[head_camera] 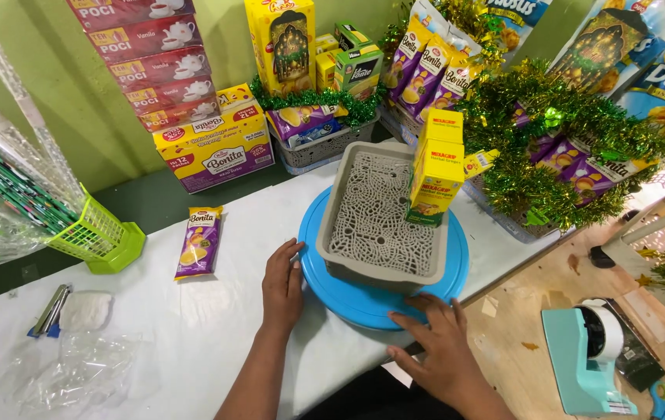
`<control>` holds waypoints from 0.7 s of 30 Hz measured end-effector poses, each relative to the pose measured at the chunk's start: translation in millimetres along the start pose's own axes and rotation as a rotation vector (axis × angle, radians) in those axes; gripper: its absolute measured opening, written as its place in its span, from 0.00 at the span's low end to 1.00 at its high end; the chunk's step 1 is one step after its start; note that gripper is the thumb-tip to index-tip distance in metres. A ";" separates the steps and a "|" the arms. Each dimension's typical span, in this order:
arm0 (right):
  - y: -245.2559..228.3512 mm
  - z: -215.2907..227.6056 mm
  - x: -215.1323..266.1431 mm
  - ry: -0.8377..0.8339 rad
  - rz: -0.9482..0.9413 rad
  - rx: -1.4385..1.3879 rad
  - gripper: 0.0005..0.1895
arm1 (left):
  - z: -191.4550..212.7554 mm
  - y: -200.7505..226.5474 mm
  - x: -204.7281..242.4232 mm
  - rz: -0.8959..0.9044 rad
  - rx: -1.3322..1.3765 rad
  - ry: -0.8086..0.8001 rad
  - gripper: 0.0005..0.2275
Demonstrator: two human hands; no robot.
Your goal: The person arranges various packaged food items, including tea boxes and snack packets, into a grey plastic basket placed on a blue rotating tray. They use a tape dispenser to secure the items within the basket.
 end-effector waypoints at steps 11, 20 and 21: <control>-79.0 -14.7 -32.0 -0.235 0.103 -0.208 0.27 | -0.5 0.7 -0.6 0.025 -0.021 -0.039 0.17; -102.3 -40.6 -59.6 -0.362 0.103 -0.241 0.31 | 0.5 4.5 -0.9 0.015 0.010 -0.027 0.17; -104.0 -43.0 -61.8 -0.363 0.107 -0.240 0.31 | 0.9 5.0 -1.4 0.015 0.009 -0.024 0.17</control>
Point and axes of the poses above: each hand's wrist, its own x-axis away from the middle knuckle, its own z-axis out of the back of the hand, y = z × x, the point moved 3 cm from there along -x, towards the middle knuckle, and after that the axes turned 10 degrees about -x, right-handed, at the moved point
